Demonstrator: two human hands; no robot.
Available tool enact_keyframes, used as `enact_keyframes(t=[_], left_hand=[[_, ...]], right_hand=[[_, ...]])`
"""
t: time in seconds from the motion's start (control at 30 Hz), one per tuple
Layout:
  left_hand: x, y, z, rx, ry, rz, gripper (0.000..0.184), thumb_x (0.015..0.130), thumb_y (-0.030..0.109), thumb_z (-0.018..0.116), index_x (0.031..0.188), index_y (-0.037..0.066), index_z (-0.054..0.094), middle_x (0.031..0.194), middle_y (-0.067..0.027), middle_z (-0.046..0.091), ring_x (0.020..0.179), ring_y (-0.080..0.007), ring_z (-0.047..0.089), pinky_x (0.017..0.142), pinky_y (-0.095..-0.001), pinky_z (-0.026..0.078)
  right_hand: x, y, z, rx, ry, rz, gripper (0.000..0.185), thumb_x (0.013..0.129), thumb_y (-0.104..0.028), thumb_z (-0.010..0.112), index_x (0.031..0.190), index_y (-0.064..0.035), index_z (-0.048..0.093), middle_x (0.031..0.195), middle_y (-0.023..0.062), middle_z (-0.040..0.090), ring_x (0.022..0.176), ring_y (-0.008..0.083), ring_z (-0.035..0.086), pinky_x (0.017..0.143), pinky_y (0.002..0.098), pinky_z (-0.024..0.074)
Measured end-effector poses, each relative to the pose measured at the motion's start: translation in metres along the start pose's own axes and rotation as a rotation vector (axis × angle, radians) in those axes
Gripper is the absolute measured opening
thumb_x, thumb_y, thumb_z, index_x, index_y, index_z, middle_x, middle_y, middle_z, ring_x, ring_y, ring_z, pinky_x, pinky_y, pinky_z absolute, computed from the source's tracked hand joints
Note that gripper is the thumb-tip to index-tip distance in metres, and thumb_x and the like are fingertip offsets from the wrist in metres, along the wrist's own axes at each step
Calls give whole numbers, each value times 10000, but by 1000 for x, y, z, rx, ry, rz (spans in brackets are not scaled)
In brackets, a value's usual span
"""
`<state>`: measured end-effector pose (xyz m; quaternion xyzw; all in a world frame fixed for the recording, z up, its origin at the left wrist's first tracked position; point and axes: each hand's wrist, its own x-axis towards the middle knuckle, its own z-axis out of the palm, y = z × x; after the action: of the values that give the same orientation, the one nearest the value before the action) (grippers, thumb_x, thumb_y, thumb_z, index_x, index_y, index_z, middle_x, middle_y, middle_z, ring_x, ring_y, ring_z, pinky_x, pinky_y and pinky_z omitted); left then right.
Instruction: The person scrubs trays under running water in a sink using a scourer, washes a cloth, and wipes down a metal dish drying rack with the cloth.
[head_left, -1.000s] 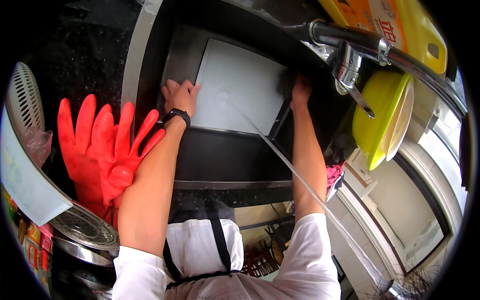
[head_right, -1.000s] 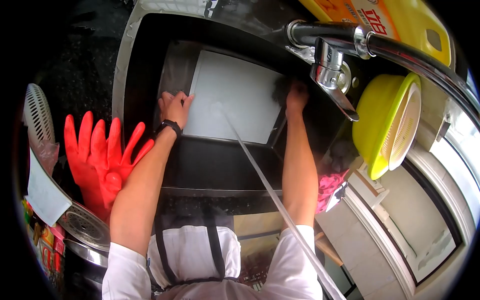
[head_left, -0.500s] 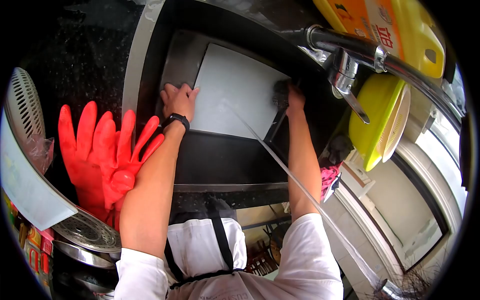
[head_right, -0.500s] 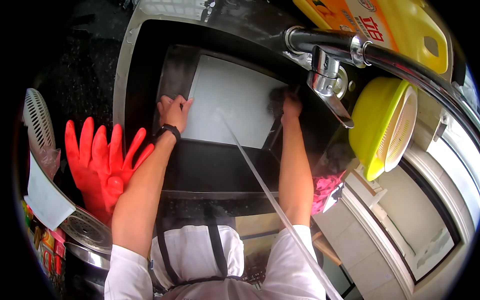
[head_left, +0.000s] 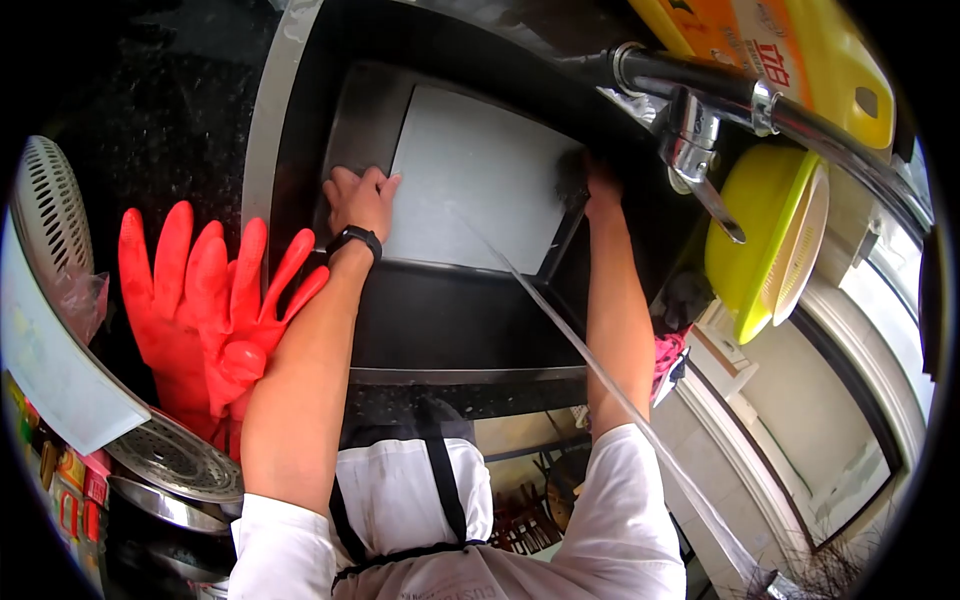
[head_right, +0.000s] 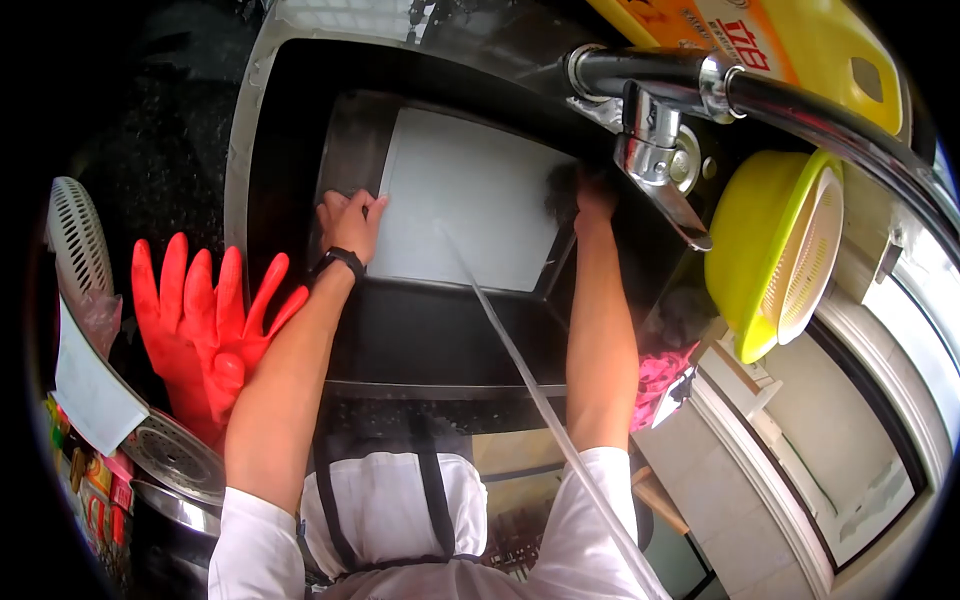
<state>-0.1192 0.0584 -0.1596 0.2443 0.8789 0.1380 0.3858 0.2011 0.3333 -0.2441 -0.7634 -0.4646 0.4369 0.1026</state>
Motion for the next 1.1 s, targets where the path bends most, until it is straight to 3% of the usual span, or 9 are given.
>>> enact_keyframes(t=[0.23, 0.37, 0.47, 0.63, 0.77, 0.83, 0.97, 1.03, 1.1], left_hand=[[-1, -2, 2, 6, -6, 12, 302, 947, 425, 594, 937, 125, 628, 1138, -126, 474, 1091, -335, 442, 896, -435, 462], [-2, 0, -1, 3, -15, -17, 304, 944, 421, 600, 933, 119, 626, 1128, -133, 478, 1088, -336, 444, 896, -434, 462], [-2, 1, -2, 2, -24, -8, 299, 942, 419, 605, 938, 121, 627, 1122, -132, 480, 1083, -332, 449, 892, -429, 463], [-1, 1, -4, 35, -58, -24, 303, 955, 434, 576, 999, 140, 635, 1173, -110, 456, 1140, -321, 432, 902, -440, 481], [-1, -2, 2, 11, 3, 2, 302, 938, 432, 610, 938, 130, 628, 1121, -120, 478, 1077, -319, 453, 875, -430, 473], [-2, 0, 0, 7, -7, -13, 301, 938, 434, 609, 937, 133, 628, 1123, -117, 476, 1079, -317, 452, 878, -428, 472], [-2, 2, -1, 3, -16, -45, 299, 936, 441, 610, 934, 143, 631, 1132, -108, 470, 1086, -316, 449, 888, -425, 469], [-1, 1, 0, 6, -20, -37, 299, 935, 442, 611, 934, 144, 634, 1131, -110, 468, 1087, -317, 448, 890, -426, 468], [-3, -1, 1, 5, -27, -24, 299, 935, 442, 612, 933, 144, 636, 1130, -112, 467, 1089, -318, 447, 893, -427, 467]], right_hand=[[-6, 21, -13, 244, -166, 171, 591, 884, -349, 729, 1354, -45, 540, 1219, 90, 632, 1053, 244, 611, 894, 390, 483], [4, 4, -1, 376, -61, 327, 635, 826, -356, 795, 1328, -41, 567, 1194, 83, 626, 995, 220, 607, 837, 372, 496], [-13, 3, -2, 338, 35, 254, 596, 788, -403, 821, 1223, -33, 649, 1104, 76, 659, 925, 193, 612, 774, 356, 498], [-62, -36, 2, 32, 56, -147, 394, 785, -383, 821, 906, -19, 730, 808, 23, 679, 727, 164, 604, 679, 331, 481], [-69, -65, 12, -200, 177, -97, 328, 791, -320, 813, 867, -15, 716, 780, 30, 669, 700, 165, 599, 652, 337, 477], [-60, -55, 16, 146, 271, -80, 317, 775, -279, 816, 860, 7, 707, 743, 63, 663, 674, 187, 602, 659, 335, 493], [-44, -40, 30, 184, 365, -235, 300, 775, -251, 796, 875, 17, 706, 743, 124, 683, 665, 243, 637, 684, 346, 521], [-42, -38, 31, -411, 429, -693, 213, 787, -194, 751, 869, 0, 723, 815, 180, 713, 744, 306, 687, 747, 374, 543], [-43, -36, 26, -399, 430, -596, 169, 793, -176, 728, 854, -18, 733, 854, 187, 718, 804, 313, 697, 777, 387, 542]])
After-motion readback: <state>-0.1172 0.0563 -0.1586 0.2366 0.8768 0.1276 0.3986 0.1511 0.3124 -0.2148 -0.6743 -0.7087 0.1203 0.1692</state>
